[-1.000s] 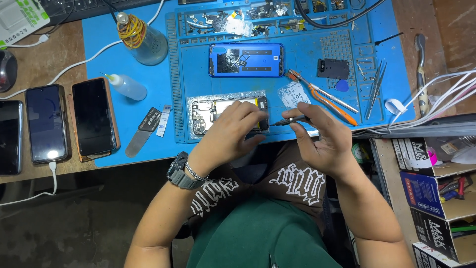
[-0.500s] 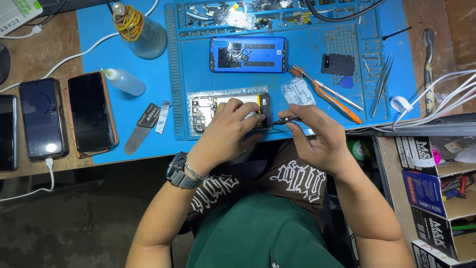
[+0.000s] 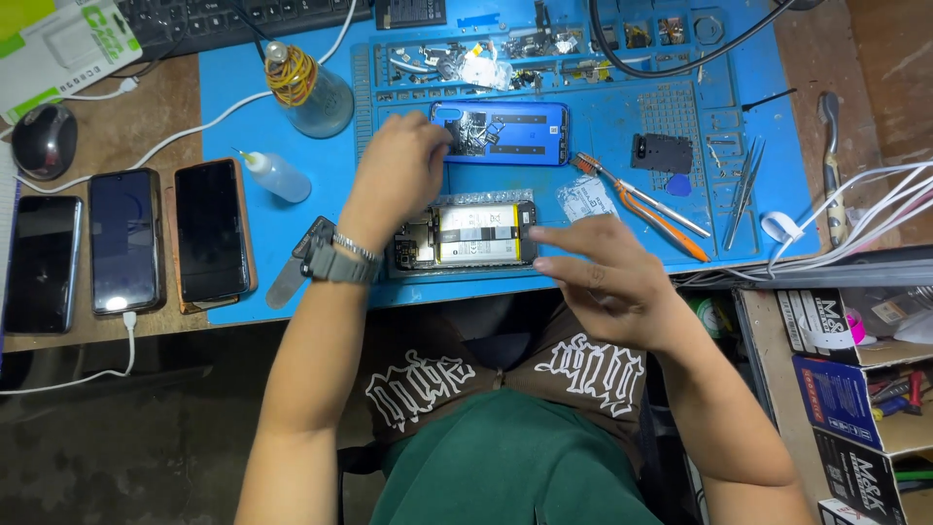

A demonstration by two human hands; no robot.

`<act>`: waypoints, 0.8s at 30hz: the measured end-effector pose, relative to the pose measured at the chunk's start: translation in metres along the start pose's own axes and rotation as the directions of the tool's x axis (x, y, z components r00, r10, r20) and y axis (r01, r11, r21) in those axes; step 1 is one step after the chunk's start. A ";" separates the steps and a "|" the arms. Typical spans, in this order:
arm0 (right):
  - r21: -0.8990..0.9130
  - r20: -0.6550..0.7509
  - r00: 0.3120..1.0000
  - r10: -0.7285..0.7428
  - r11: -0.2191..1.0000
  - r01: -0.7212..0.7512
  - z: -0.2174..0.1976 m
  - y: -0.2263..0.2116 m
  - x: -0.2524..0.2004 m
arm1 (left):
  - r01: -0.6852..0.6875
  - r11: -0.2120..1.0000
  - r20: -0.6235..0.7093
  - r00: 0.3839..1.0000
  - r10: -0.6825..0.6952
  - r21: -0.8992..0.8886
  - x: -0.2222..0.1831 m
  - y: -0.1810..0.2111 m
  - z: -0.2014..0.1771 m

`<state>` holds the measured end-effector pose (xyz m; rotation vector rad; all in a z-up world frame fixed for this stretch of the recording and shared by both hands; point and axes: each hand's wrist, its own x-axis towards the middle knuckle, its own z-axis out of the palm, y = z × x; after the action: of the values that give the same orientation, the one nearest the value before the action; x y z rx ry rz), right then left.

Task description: The person works on a disassembled smartphone on a blue mat, using a screwdriver to tighten screws on the internal frame and battery area. The person also handles a small black component, possibly a charging port, and places it back into the device.

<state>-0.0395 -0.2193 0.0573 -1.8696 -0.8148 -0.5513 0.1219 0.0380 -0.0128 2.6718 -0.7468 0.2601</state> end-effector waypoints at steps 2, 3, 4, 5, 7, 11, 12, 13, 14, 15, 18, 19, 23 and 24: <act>-0.083 -0.029 0.999 -0.013 0.996 0.011 0.003 0.013 -0.016 | -0.008 1.000 -0.001 1.000 0.008 0.028 0.015 -0.008 0.004; -0.163 -0.052 0.998 -0.024 0.986 0.015 0.005 0.020 -0.024 | -0.010 0.999 0.000 1.000 0.010 0.050 0.022 -0.012 0.007; -0.164 -0.053 0.998 -0.027 0.986 0.018 0.003 0.014 -0.017 | -0.011 0.999 -0.002 1.000 0.012 0.052 0.024 -0.007 0.001; -0.079 -0.028 1.000 -0.002 0.997 -0.001 0.002 0.007 -0.010 | -0.019 0.999 0.043 0.999 0.017 0.050 0.026 -0.002 -0.004; 0.003 -0.004 1.000 0.026 1.000 -0.026 -0.003 0.003 -0.005 | -0.031 0.998 0.090 0.996 0.026 0.045 0.031 0.001 -0.006; -0.007 0.139 0.989 0.047 0.999 -0.047 -0.011 0.010 -0.015 | -0.066 0.997 0.158 0.986 0.058 0.041 0.034 -0.008 0.003; -0.008 0.202 0.978 0.051 0.999 -0.050 -0.013 0.012 -0.016 | -0.095 0.995 0.200 0.976 0.091 0.010 0.034 -0.010 0.004; -0.003 0.205 0.978 0.046 0.999 -0.046 -0.010 0.010 -0.011 | -0.089 0.996 0.198 0.977 0.085 0.014 0.033 -0.009 0.003; -0.045 0.153 0.988 0.001 0.999 0.006 -0.007 0.009 -0.006 | -0.098 0.995 0.201 0.976 0.089 0.037 0.032 -0.008 0.003; -0.088 0.104 0.994 -0.046 0.995 0.055 -0.005 0.007 -0.002 | -0.106 0.993 0.206 0.974 0.092 0.058 0.031 -0.006 0.003; -0.094 0.157 0.987 0.041 0.995 -0.027 -0.010 0.019 -0.021 | -0.072 0.990 0.056 0.995 0.080 -0.125 0.020 0.015 -0.015; -0.096 0.155 0.987 0.050 0.995 -0.036 -0.005 0.018 -0.020 | -0.074 0.989 0.063 0.995 0.083 -0.130 0.011 0.022 -0.014; -0.046 -0.029 0.996 0.081 0.996 -0.083 0.002 0.016 -0.014 | -0.271 0.943 0.006 0.961 0.277 -0.193 -0.024 0.050 0.003; -0.067 -0.033 0.998 0.060 0.996 -0.062 0.001 0.016 -0.011 | -0.346 0.916 -0.018 0.937 0.350 -0.203 -0.033 0.058 0.009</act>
<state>-0.0348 -0.2267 0.0394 -1.9372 -0.7247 -0.5746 0.0645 0.0035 -0.0137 2.3406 -1.1892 0.2329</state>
